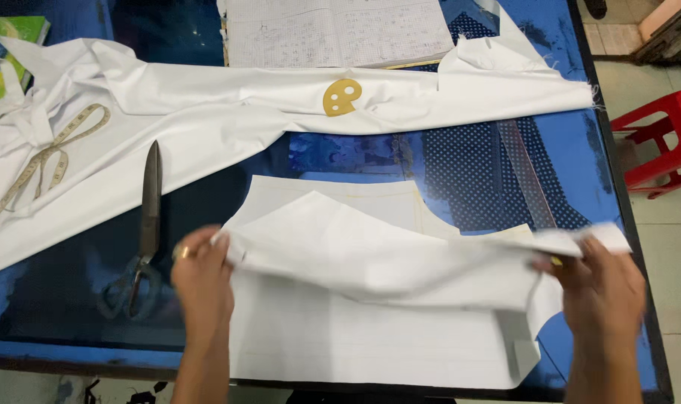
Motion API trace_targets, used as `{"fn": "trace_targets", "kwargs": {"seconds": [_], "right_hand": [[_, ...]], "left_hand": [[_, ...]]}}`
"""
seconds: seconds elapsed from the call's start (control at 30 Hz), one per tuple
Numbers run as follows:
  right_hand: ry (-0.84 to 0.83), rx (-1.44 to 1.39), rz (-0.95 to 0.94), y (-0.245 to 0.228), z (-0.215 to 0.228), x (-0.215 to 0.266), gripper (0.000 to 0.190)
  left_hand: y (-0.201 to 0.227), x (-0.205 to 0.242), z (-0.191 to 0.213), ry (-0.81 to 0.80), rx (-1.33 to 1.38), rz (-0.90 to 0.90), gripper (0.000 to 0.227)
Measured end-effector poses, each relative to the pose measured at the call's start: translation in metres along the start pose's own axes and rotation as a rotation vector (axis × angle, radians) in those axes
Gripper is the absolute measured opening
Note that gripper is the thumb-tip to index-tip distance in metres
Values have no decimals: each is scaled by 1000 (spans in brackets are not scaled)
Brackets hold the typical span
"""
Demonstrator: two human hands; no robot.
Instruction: The person drafts a pattern on a large white paper by hand, using a ruler and a piece of yellow chalk to mark lines. They fold and move the paper while tracing the outline with a curved plastic guide.
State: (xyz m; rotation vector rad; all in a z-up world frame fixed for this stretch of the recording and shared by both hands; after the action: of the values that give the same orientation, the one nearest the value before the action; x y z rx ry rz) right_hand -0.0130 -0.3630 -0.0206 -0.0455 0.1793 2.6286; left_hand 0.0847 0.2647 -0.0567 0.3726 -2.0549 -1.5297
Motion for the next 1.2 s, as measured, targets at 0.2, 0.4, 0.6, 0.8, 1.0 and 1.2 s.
{"fn": "trace_targets", "kwargs": {"seconds": [0.2, 0.4, 0.6, 0.8, 1.0, 1.2], "right_hand": [[159, -2060, -165, 14, 24, -31, 20], [158, -1946, -468, 50, -19, 32, 5], [59, -1479, -719, 42, -41, 95, 25], [-33, -1356, -619, 108, -151, 139, 40], [-327, -987, -656, 63, -87, 137, 43], [-363, -631, -628, 40, -67, 122, 55]], "left_hand": [[124, 11, -32, 111, -30, -406, 22], [96, 43, 45, 188, -123, -341, 32], [-12, 50, 111, 117, -203, 20, 52], [-45, 59, 129, 26, -667, 525, 80], [-41, 63, 123, -14, -800, 664, 88], [-36, 36, 87, -76, -1043, 258, 83]]}}
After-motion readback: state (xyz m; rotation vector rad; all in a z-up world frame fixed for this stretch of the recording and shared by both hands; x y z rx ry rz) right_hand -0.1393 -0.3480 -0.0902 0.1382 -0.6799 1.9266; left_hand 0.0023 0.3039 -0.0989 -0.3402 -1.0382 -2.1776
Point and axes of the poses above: each hand's wrist, its own x-axis away from the middle knuckle, its own z-axis out of the back of the hand, y = z × x, the point moved 7 cm from there along -x, towards the middle knuckle
